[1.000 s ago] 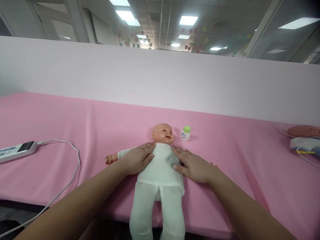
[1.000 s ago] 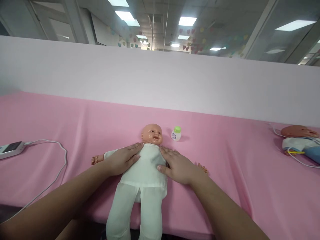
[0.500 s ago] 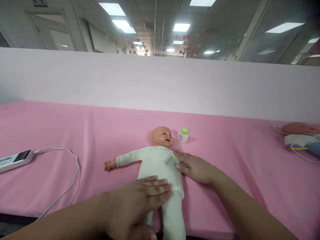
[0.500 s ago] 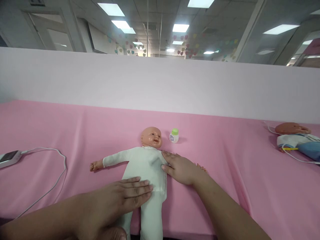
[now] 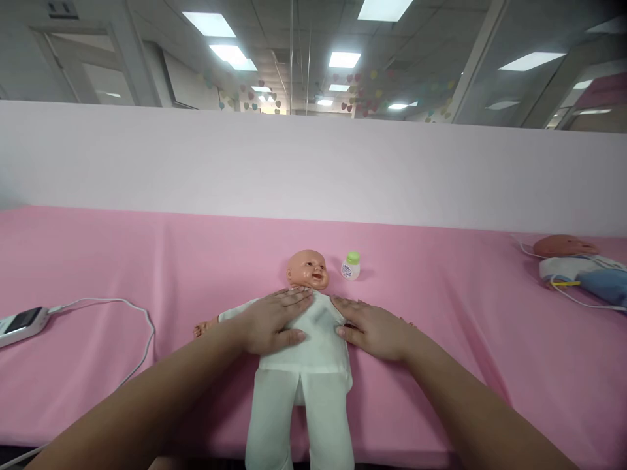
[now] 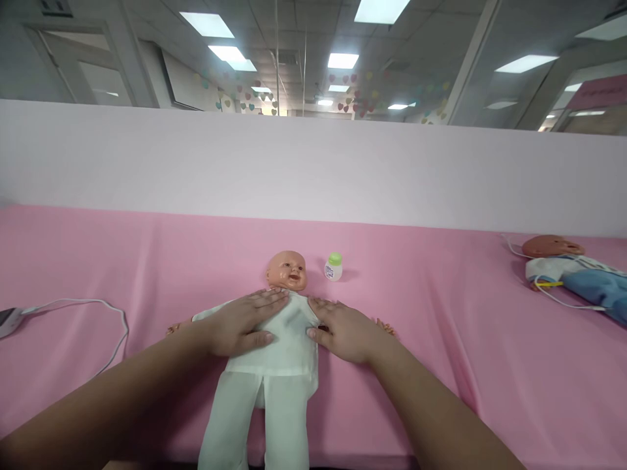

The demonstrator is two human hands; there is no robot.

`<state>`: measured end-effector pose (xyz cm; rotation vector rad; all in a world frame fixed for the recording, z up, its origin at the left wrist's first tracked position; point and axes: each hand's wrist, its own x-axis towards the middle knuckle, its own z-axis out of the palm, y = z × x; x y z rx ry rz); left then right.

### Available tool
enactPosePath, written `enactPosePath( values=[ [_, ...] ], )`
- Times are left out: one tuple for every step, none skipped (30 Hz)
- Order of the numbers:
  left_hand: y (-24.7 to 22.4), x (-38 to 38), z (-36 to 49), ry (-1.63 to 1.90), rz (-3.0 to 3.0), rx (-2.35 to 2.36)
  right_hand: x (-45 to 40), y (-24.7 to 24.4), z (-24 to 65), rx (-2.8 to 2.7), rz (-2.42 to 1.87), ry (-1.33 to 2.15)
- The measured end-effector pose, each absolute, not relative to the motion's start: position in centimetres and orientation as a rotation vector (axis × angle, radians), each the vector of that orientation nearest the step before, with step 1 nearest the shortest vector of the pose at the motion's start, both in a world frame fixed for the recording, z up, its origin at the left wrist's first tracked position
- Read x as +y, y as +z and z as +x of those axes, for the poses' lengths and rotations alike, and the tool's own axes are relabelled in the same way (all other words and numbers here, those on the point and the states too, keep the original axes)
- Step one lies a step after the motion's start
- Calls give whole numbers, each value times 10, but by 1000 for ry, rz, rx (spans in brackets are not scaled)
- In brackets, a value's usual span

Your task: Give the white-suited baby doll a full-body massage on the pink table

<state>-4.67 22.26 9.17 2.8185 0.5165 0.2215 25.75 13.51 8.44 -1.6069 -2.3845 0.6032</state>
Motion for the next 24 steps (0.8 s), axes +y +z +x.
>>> enactPosePath(
  values=[
    [91, 222, -49, 242, 2816, 546, 134, 86, 256, -2378, -1602, 597],
    [91, 222, -52, 267, 2812, 579, 133, 88, 255, -2365, -1600, 585],
    [90, 221, -55, 295, 2806, 615, 132, 91, 253, -2350, -1601, 566],
    [90, 221, -57, 317, 2800, 654, 130, 93, 250, -2336, -1600, 541],
    [90, 222, -60, 331, 2794, 694, 128, 95, 247, -2326, -1590, 510],
    [90, 223, -62, 339, 2789, 735, 125, 97, 244, -2323, -1565, 476],
    [90, 224, -63, 339, 2786, 772, 122, 100, 240, -2332, -1514, 444],
    [90, 226, -64, 335, 2784, 799, 117, 102, 236, -2358, -1430, 419],
    [90, 228, -65, 332, 2785, 814, 112, 104, 230, -2397, -1311, 408],
    [89, 230, -65, 331, 2788, 818, 106, 106, 224, -2441, -1169, 416],
    [88, 231, -65, 331, 2792, 814, 100, 108, 218, -2487, -1013, 440],
    [87, 232, -64, 333, 2796, 808, 94, 109, 211, -2530, -859, 478],
    [87, 233, -64, 336, 2799, 804, 89, 110, 205, -2569, -726, 524],
    [86, 233, -64, 339, 2800, 804, 84, 111, 200, -2604, -630, 569],
    [85, 234, -63, 340, 2800, 807, 82, 111, 195, -2636, -575, 608],
    [84, 234, -63, 340, 2801, 809, 81, 110, 193, -2661, -558, 636],
    [84, 234, -63, 337, 2802, 811, 82, 109, 191, -2676, -575, 650],
    [83, 234, -63, 333, 2804, 810, 85, 107, 192, -2681, -621, 652],
    [83, 234, -63, 327, 2806, 810, 90, 105, 194, -2676, -683, 643],
    [83, 234, -63, 321, 2808, 810, 96, 102, 196, -2666, -749, 623],
    [83, 234, -63, 316, 2808, 809, 102, 99, 199, -2653, -817, 601],
    [83, 233, -63, 311, 2807, 806, 108, 96, 203, -2638, -889, 579],
    [83, 233, -63, 310, 2804, 802, 115, 94, 206, -2623, -961, 561],
    [83, 234, -63, 309, 2799, 796, 120, 91, 210, -2606, -1030, 547]
  ],
)
